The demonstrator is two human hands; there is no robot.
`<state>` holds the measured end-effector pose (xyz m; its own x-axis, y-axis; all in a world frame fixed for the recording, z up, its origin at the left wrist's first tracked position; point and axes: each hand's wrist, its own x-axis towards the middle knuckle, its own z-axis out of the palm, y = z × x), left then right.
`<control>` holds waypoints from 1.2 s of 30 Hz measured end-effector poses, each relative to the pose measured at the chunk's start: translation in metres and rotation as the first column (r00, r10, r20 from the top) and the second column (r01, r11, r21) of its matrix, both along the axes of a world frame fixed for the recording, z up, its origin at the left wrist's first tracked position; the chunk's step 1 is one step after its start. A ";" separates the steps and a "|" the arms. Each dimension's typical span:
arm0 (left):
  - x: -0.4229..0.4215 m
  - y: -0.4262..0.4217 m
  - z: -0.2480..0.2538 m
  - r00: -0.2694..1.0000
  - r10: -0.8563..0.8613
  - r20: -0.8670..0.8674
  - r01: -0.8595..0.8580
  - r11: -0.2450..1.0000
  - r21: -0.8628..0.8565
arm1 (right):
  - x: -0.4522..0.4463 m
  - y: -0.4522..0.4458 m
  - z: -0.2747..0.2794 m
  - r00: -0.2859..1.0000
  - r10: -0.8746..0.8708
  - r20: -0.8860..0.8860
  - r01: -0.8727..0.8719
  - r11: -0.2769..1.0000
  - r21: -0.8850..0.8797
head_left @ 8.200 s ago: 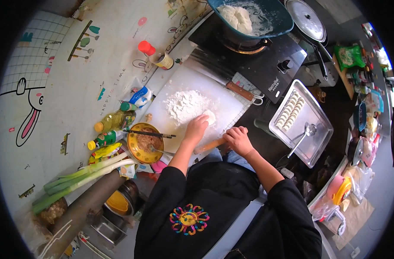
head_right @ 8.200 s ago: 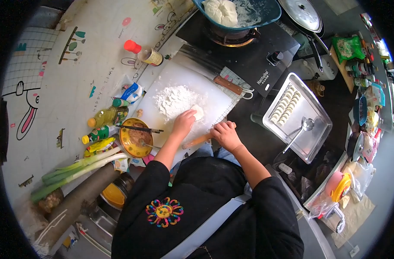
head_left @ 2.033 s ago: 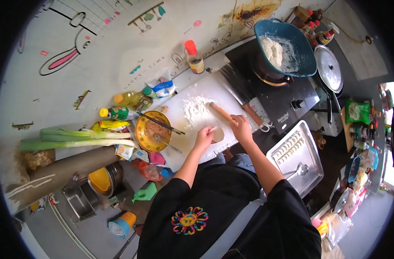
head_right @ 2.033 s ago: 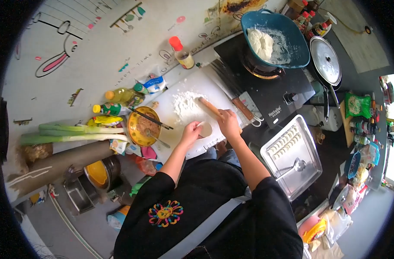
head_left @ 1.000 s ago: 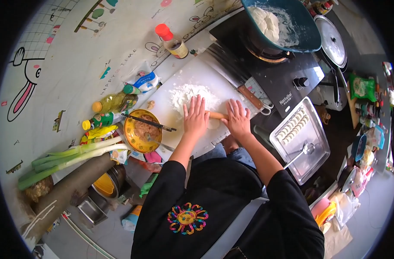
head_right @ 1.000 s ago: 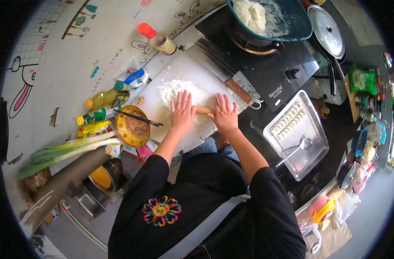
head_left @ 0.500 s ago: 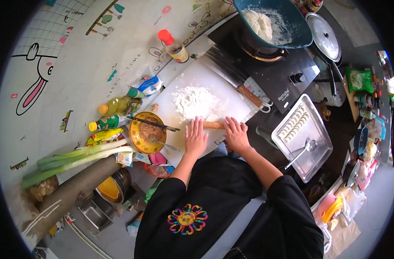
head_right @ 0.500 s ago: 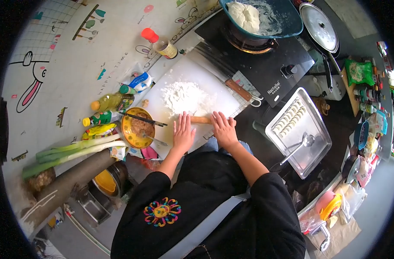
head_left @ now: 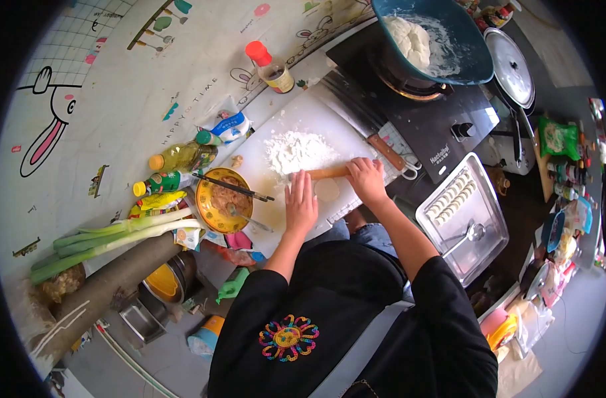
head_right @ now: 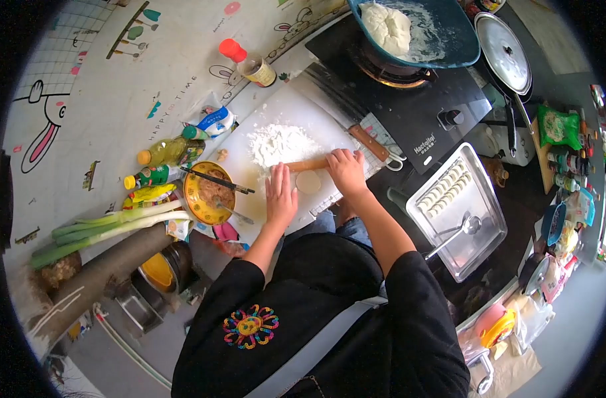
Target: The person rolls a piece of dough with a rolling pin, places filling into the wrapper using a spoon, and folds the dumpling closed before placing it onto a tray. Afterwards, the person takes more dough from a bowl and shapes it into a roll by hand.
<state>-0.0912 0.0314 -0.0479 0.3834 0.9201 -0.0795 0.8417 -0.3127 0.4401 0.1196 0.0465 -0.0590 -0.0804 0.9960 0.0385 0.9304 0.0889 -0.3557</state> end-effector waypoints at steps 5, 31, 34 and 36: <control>0.005 -0.004 0.000 0.993 -0.029 0.115 0.029 1.000 0.007 | -0.001 0.027 0.000 0.998 -0.030 -0.063 0.034 0.997 0.064; 0.027 0.028 -0.018 0.988 0.022 0.154 -0.039 0.994 0.106 | -0.023 -0.067 0.025 0.989 -0.095 -0.117 0.090 0.995 -0.049; 0.023 0.022 -0.015 0.958 0.007 0.286 0.023 0.994 -0.103 | -0.031 -0.066 0.020 0.928 -0.201 -0.314 0.158 0.975 -0.158; 0.020 0.017 0.006 0.907 0.107 0.408 0.007 0.963 -0.268 | -0.041 -0.064 0.019 0.754 -0.306 -0.581 0.215 0.951 -0.222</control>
